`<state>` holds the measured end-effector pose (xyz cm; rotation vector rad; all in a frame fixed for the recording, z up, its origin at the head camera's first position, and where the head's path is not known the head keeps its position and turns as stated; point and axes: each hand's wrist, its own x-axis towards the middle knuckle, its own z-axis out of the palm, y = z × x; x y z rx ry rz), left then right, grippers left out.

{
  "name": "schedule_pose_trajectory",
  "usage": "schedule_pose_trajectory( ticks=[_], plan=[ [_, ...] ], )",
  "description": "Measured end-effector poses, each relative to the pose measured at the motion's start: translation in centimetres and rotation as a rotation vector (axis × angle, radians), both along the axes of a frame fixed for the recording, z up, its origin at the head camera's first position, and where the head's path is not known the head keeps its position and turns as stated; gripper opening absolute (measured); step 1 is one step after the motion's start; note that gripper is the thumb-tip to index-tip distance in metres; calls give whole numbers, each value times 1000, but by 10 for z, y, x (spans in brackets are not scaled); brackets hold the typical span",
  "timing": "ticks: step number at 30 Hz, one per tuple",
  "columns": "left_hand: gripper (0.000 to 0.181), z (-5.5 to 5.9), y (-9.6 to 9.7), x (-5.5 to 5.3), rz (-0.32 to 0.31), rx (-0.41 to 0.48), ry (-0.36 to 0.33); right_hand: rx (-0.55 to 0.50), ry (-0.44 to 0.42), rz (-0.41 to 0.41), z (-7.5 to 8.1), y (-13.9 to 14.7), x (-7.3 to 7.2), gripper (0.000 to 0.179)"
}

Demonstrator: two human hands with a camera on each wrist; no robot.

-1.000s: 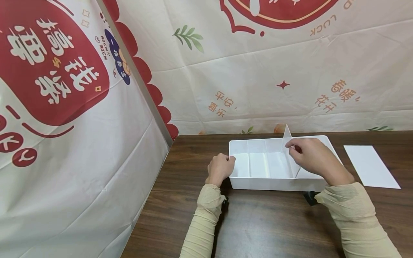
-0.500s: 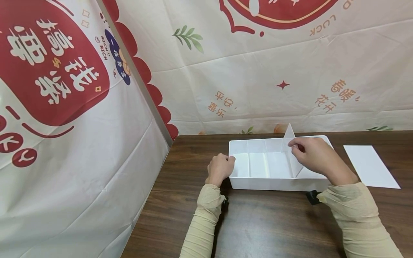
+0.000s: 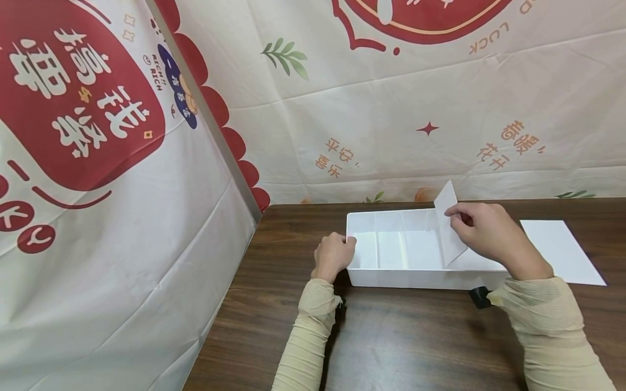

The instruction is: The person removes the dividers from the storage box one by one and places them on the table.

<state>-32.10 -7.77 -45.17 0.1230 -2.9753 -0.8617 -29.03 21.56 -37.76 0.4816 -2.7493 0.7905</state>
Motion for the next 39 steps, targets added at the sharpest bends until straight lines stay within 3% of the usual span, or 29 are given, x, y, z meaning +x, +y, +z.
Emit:
schedule_pose_trajectory(
  ticks=[5, 8, 39],
  plan=[
    [44, 0, 0, 0, 2, -2, -7, -12, 95, -15, 1, 4, 0, 19],
    [45, -1, 0, -1, 1, -2, -9, -21, 111, -18, 0, 5, 0, 18],
    [47, -2, 1, 1, 6, -4, 1, -53, 31, -61, 1, 20, 0, 21]
  ],
)
